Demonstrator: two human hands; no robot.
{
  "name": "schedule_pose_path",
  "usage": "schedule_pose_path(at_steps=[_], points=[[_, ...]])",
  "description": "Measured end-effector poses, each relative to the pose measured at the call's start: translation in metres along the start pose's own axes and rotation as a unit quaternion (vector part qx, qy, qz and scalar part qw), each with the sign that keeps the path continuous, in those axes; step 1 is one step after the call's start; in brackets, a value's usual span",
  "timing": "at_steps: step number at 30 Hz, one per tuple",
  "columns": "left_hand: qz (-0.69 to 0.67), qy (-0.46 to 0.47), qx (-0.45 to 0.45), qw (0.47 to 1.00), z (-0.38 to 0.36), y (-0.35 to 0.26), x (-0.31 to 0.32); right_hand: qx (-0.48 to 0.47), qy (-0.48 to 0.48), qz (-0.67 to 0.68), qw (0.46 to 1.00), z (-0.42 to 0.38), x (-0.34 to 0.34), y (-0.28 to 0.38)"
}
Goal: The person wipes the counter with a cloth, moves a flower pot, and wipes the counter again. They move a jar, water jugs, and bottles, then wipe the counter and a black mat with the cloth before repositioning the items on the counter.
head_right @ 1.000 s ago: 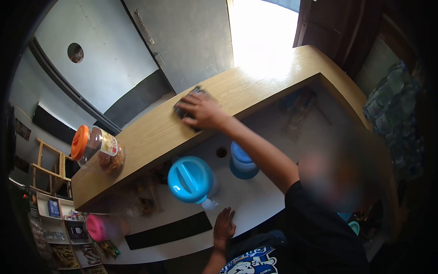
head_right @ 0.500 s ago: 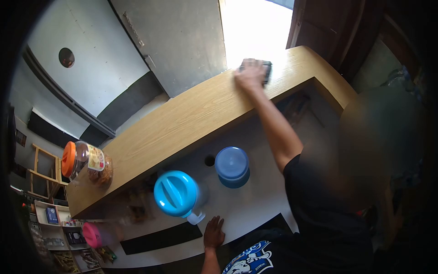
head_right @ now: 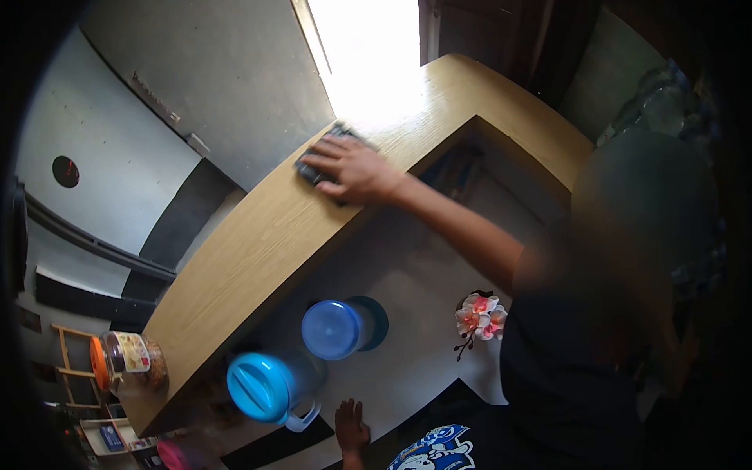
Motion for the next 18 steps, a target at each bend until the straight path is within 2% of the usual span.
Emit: schedule_pose_path(at_steps=[2,6,9,11,14,15,18], points=[[-0.016,0.004,0.000,1.000,0.000,-0.001,-0.002,0.064,-0.016,-0.027,0.997,-0.022,-0.014,-0.072],[-0.026,0.013,-0.007,1.000,0.005,-0.009,-0.011,0.199,0.038,-0.080,0.976,-0.064,-0.043,-0.203],[-0.013,0.011,-0.002,1.000,0.002,-0.006,-0.005,0.361,0.028,-0.099,0.927,-0.083,-0.059,-0.286],[-0.028,0.028,0.003,0.999,-0.007,0.006,0.014,0.456,0.023,-0.103,0.884,-0.085,-0.066,-0.321],[-0.028,0.049,-0.007,0.998,-0.010,0.010,0.022,0.565,0.023,-0.135,0.814,-0.059,-0.058,-0.316],[-0.025,0.056,-0.012,0.998,-0.009,0.011,0.022,0.538,0.028,-0.125,0.833,-0.048,-0.055,-0.305],[-0.025,0.042,0.001,0.999,-0.009,0.012,0.023,0.325,0.066,-0.096,0.938,-0.023,-0.041,-0.265]])
Point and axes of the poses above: each hand's wrist, its own z-axis towards the middle knuckle, its own x-axis out of the palm, y = z × x, the point moved 7 cm from there along z, towards the middle knuckle, and after that the axes turned 6 degrees about y, right-handed, at the moved point
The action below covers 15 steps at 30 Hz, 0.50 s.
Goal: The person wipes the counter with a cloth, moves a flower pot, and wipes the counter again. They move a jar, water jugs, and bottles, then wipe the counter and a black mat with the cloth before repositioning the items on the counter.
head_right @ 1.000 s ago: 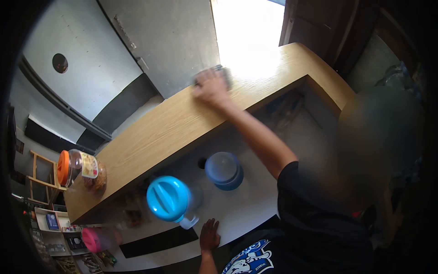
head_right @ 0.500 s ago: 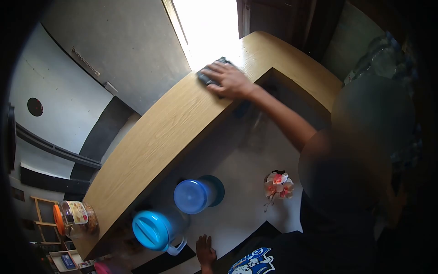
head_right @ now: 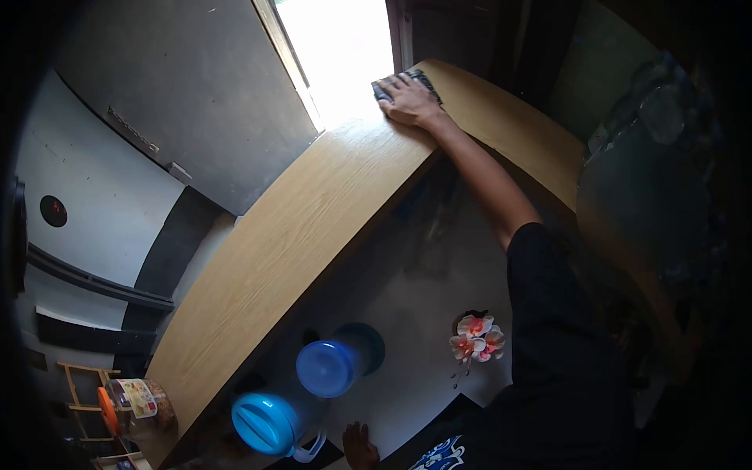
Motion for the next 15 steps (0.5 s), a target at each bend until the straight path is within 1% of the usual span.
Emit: schedule_pose_path(at_steps=[2,5,6,8,9,11,14,15], points=[[0.017,0.009,-0.007,1.000,-0.002,0.003,0.002,-0.157,-0.008,0.069,0.985,-0.020,-0.003,0.008],[0.022,0.016,-0.015,1.000,0.000,-0.002,0.001,-0.142,-0.011,0.049,0.989,-0.023,-0.005,-0.037],[0.022,0.015,-0.017,0.999,0.001,-0.002,-0.001,-0.118,-0.042,0.027,0.992,-0.015,0.003,-0.062],[0.030,0.013,-0.012,0.999,0.001,-0.003,-0.002,-0.010,-0.051,0.017,0.999,-0.020,0.001,-0.099],[0.033,0.010,-0.010,0.999,0.001,-0.004,-0.003,0.020,-0.060,0.010,0.998,-0.025,0.001,-0.111],[0.029,0.001,-0.009,1.000,0.002,-0.006,-0.005,0.077,-0.078,-0.008,0.994,-0.037,0.000,-0.130],[0.024,-0.011,0.005,1.000,0.001,-0.007,-0.005,0.124,-0.111,-0.048,0.985,-0.061,0.005,-0.148],[0.024,-0.016,0.010,1.000,0.000,-0.007,-0.006,0.157,-0.094,-0.048,0.982,-0.083,-0.009,-0.137]])
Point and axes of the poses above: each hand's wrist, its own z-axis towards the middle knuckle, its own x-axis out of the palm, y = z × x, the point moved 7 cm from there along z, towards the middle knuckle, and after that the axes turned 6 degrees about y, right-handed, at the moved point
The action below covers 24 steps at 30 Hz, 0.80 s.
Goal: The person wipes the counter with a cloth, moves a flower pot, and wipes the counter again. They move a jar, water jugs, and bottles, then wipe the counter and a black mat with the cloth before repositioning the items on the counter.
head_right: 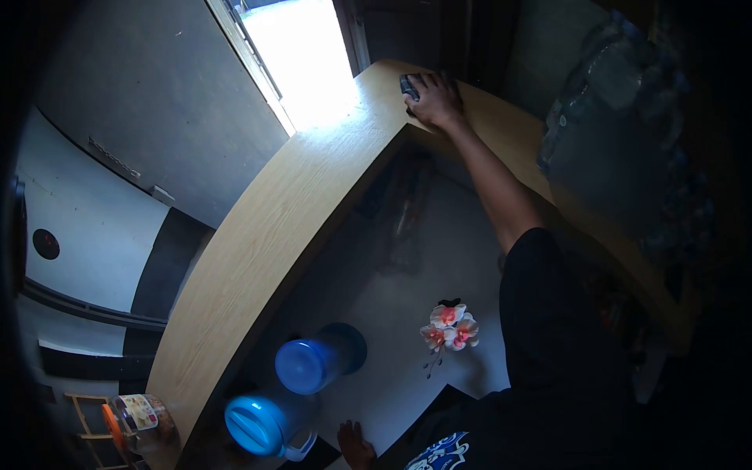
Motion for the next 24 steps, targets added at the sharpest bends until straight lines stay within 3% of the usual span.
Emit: schedule_pose_path(at_steps=[4,7,10,16,24], points=[[-0.010,-0.018,0.007,1.000,0.000,0.000,0.000,0.071,-0.028,0.022,0.997,-0.045,-0.006,-0.018],[-0.006,-0.025,0.014,1.000,-0.001,0.002,0.002,-0.040,0.005,0.028,0.999,-0.078,-0.017,-0.020],[-0.002,-0.031,0.020,0.999,-0.003,0.001,0.003,-0.088,0.017,0.037,0.995,-0.087,-0.023,-0.043],[0.006,-0.038,0.012,0.999,0.000,-0.006,-0.007,0.046,0.025,0.019,0.998,-0.077,-0.028,-0.053],[0.024,-0.057,0.004,0.998,0.002,-0.020,-0.025,-0.131,0.098,0.001,0.987,-0.119,-0.033,-0.002]])
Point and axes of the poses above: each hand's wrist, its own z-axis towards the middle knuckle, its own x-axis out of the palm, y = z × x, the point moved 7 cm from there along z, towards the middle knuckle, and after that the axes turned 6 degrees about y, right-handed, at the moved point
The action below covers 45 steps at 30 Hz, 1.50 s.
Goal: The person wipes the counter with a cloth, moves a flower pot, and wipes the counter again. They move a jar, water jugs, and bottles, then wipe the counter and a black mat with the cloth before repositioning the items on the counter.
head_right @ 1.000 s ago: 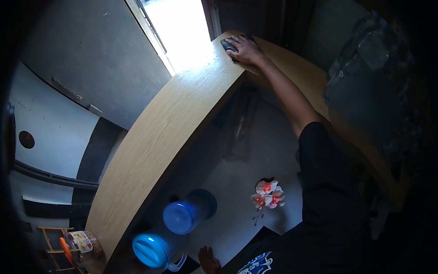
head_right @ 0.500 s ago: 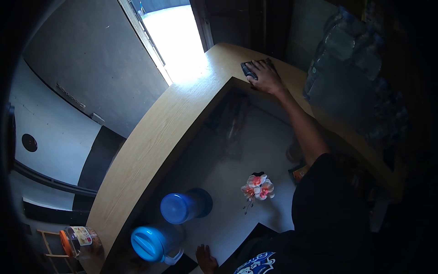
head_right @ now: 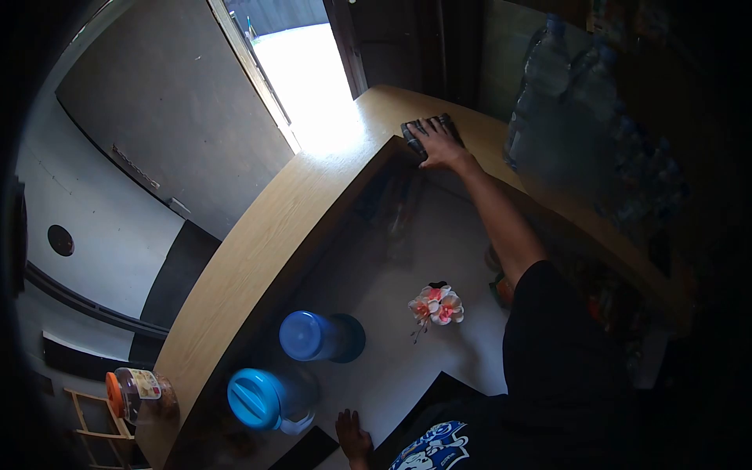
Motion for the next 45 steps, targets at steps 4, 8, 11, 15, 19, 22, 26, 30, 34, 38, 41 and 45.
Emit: schedule_pose_path(at_steps=[4,8,11,15,19,22,26,30,34,38,41,45], points=[[-0.008,-0.035,0.011,0.999,-0.004,-0.003,-0.004,-0.058,-0.055,0.170,0.982,-0.010,-0.001,0.021],[-0.004,-0.068,0.004,0.998,-0.010,0.011,0.016,-0.081,-0.134,0.337,0.929,-0.058,-0.040,0.061],[-0.090,-0.162,0.010,0.983,-0.011,-0.007,0.007,-0.071,-0.129,0.512,0.847,-0.082,-0.043,0.092],[-0.243,-0.167,-0.013,0.955,0.001,-0.031,-0.007,-0.069,-0.040,0.784,0.615,-0.162,-0.069,0.155],[-0.390,-0.018,-0.074,0.918,0.022,-0.045,-0.026,-0.019,0.039,0.903,0.427,-0.266,-0.064,0.203],[-0.392,0.035,-0.081,0.916,0.039,-0.051,-0.027,0.064,0.067,0.914,0.395,-0.351,-0.040,0.231],[-0.409,0.091,-0.052,0.906,0.068,-0.072,0.002,0.158,0.111,0.917,0.348,-0.446,0.017,0.244],[-0.498,0.121,-0.012,0.859,0.105,-0.111,0.034,0.218,0.075,0.938,0.260,-0.517,0.052,0.239],[-0.460,0.072,0.033,0.885,0.160,-0.154,0.046,0.273,-0.009,0.936,0.224,-0.552,0.064,0.221],[-0.399,-0.055,0.076,0.912,0.228,-0.193,0.055,0.323,-0.048,0.921,0.212,-0.577,0.087,0.199],[-0.366,-0.012,0.068,0.928,0.254,-0.233,0.043,0.336,-0.069,0.911,0.227,-0.580,0.081,0.188],[-0.345,-0.015,0.135,0.929,0.281,-0.249,0.058,0.345,-0.111,0.893,0.268,-0.575,0.067,0.171]])
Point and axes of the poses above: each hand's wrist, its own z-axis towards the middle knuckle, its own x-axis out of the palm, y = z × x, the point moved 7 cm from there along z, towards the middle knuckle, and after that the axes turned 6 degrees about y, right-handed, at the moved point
